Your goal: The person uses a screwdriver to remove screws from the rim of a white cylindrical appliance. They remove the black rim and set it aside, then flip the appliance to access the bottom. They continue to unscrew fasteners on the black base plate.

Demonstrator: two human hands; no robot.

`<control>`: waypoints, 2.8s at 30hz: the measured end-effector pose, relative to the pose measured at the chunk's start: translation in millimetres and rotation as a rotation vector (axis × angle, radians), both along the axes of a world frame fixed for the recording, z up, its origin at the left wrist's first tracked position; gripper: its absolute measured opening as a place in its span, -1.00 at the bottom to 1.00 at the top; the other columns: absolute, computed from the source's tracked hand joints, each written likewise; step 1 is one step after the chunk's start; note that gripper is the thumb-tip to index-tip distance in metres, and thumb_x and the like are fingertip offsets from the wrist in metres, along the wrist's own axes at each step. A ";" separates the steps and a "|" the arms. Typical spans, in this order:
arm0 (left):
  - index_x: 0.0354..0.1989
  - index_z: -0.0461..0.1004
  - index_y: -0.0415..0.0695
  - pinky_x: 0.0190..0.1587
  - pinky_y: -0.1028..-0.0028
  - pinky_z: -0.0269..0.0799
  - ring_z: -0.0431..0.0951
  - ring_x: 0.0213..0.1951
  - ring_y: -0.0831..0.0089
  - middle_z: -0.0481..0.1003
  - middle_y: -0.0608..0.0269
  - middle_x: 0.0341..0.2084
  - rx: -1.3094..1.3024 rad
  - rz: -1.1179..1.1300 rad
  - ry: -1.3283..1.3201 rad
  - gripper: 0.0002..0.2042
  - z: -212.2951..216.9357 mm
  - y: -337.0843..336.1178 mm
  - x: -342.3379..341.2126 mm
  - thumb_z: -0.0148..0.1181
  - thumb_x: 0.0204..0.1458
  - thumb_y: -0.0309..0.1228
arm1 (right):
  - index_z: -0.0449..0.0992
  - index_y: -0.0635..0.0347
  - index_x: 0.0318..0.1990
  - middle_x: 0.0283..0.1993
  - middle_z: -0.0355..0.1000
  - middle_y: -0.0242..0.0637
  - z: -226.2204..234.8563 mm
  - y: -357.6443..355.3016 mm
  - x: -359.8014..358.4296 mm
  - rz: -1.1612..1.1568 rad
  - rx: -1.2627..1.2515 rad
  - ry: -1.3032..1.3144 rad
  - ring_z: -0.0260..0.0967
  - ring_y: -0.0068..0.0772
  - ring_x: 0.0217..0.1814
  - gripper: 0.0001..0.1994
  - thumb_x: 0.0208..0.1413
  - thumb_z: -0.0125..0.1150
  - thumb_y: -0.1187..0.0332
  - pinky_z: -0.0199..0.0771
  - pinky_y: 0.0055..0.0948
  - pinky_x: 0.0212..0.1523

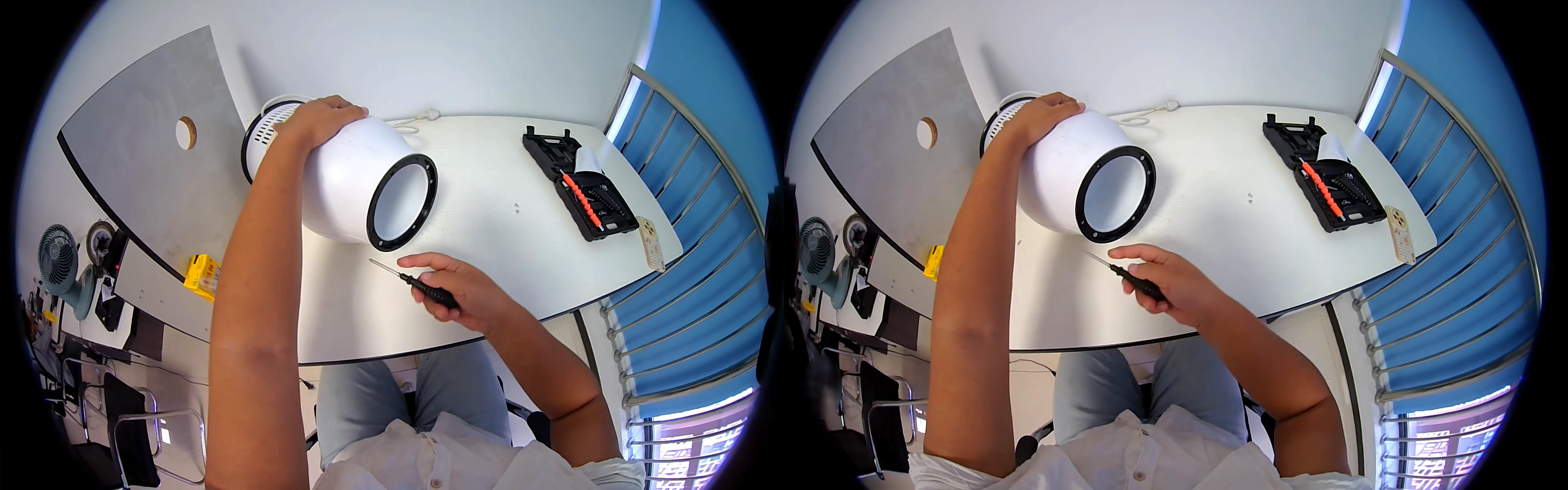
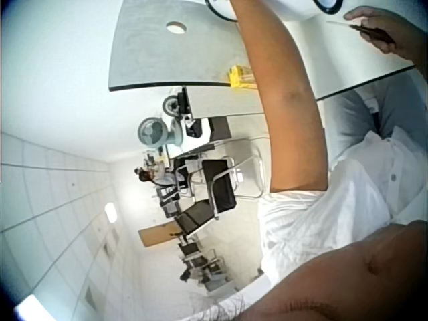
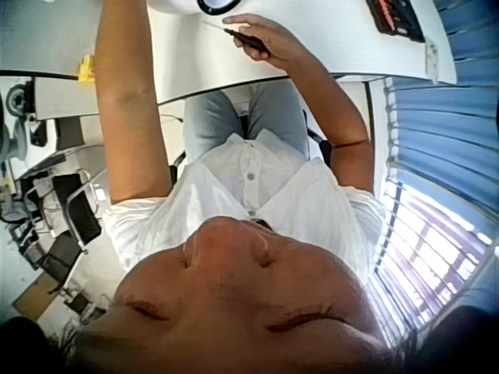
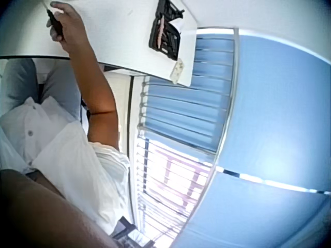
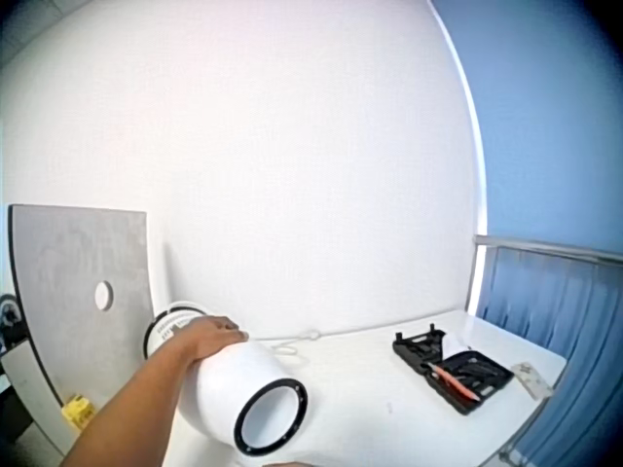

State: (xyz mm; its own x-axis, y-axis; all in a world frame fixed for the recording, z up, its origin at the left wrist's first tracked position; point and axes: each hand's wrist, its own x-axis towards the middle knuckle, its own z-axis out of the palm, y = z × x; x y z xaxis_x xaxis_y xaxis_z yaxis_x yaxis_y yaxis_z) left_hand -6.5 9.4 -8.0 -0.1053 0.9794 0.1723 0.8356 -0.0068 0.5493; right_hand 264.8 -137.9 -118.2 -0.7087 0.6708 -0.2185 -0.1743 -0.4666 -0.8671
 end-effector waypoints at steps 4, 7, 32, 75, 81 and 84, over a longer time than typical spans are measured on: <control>0.04 0.47 -0.07 0.05 0.32 0.32 0.50 -0.06 0.23 0.51 0.06 -0.08 0.003 0.010 0.002 -0.42 0.2 -1.5 -0.4 0.11 -0.08 0.07 | 0.34 0.32 -0.04 -0.43 0.30 -0.34 -10.9 -11.2 -8.7 -0.181 0.023 -0.062 0.04 -0.66 -0.68 -0.75 0.15 -0.04 0.42 -0.05 -0.61 -0.70; 0.04 0.47 -0.07 0.05 0.32 0.32 0.50 -0.06 0.24 0.51 0.07 -0.08 0.011 0.011 0.018 -0.42 -0.8 -2.9 -0.1 0.11 -0.08 0.07 | 0.34 0.34 -0.10 -0.44 0.29 -0.34 -16.2 -18.1 0.3 -0.344 -0.070 0.055 0.05 -0.64 -0.67 -0.79 0.14 -0.03 0.44 -0.03 -0.61 -0.69; 0.05 0.49 0.08 0.20 -0.33 -0.38 0.29 0.21 0.07 0.46 0.20 0.06 -0.027 0.012 0.009 -0.36 -1.1 -4.5 -2.5 0.06 -0.16 0.21 | 0.48 0.17 -0.26 -0.54 0.44 -0.23 -30.9 -27.9 -16.3 -0.546 0.999 -0.730 0.39 -0.19 -0.55 -0.84 0.11 0.13 0.29 0.33 -0.30 -0.49; 0.05 0.49 0.10 0.21 -0.31 -0.31 0.33 0.18 0.10 0.48 0.22 0.04 -0.002 0.027 0.029 -0.37 -1.1 -10.1 -2.2 0.05 -0.16 0.21 | 0.38 0.24 -0.31 -0.64 0.15 -0.46 -20.5 -0.5 -7.1 -0.040 -0.317 0.068 -0.09 -0.66 -0.72 -0.75 0.24 -0.11 0.24 -0.09 -0.63 -0.70; 0.05 0.48 0.00 0.09 0.11 0.11 0.46 0.00 0.17 0.51 0.10 -0.05 0.050 0.015 0.039 -0.38 -2.8 -10.6 -1.4 0.07 -0.12 0.15 | 0.33 0.18 -0.40 -0.63 0.17 -0.44 -16.9 -2.0 -12.1 -0.024 -0.296 0.042 -0.06 -0.65 -0.72 -0.77 0.24 -0.11 0.26 -0.06 -0.63 -0.71; 0.05 0.48 -0.04 0.04 0.32 0.31 0.51 -0.09 0.20 0.52 0.04 -0.10 0.067 0.018 0.049 -0.39 -1.7 -13.2 -1.8 0.07 -0.10 0.13 | 0.33 0.17 -0.41 -0.64 0.17 -0.43 -18.4 3.4 -10.9 0.030 -0.299 0.047 -0.06 -0.65 -0.72 -0.77 0.23 -0.10 0.26 -0.04 -0.62 -0.70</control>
State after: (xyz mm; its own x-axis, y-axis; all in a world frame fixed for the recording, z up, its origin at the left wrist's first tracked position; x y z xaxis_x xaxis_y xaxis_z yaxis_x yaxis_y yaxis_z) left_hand -8.3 -3.8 -9.6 -0.1127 0.9635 0.2429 0.8615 -0.0271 0.5070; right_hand 253.9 -134.5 -136.6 -0.7410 0.5606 -0.3695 -0.1935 -0.7053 -0.6820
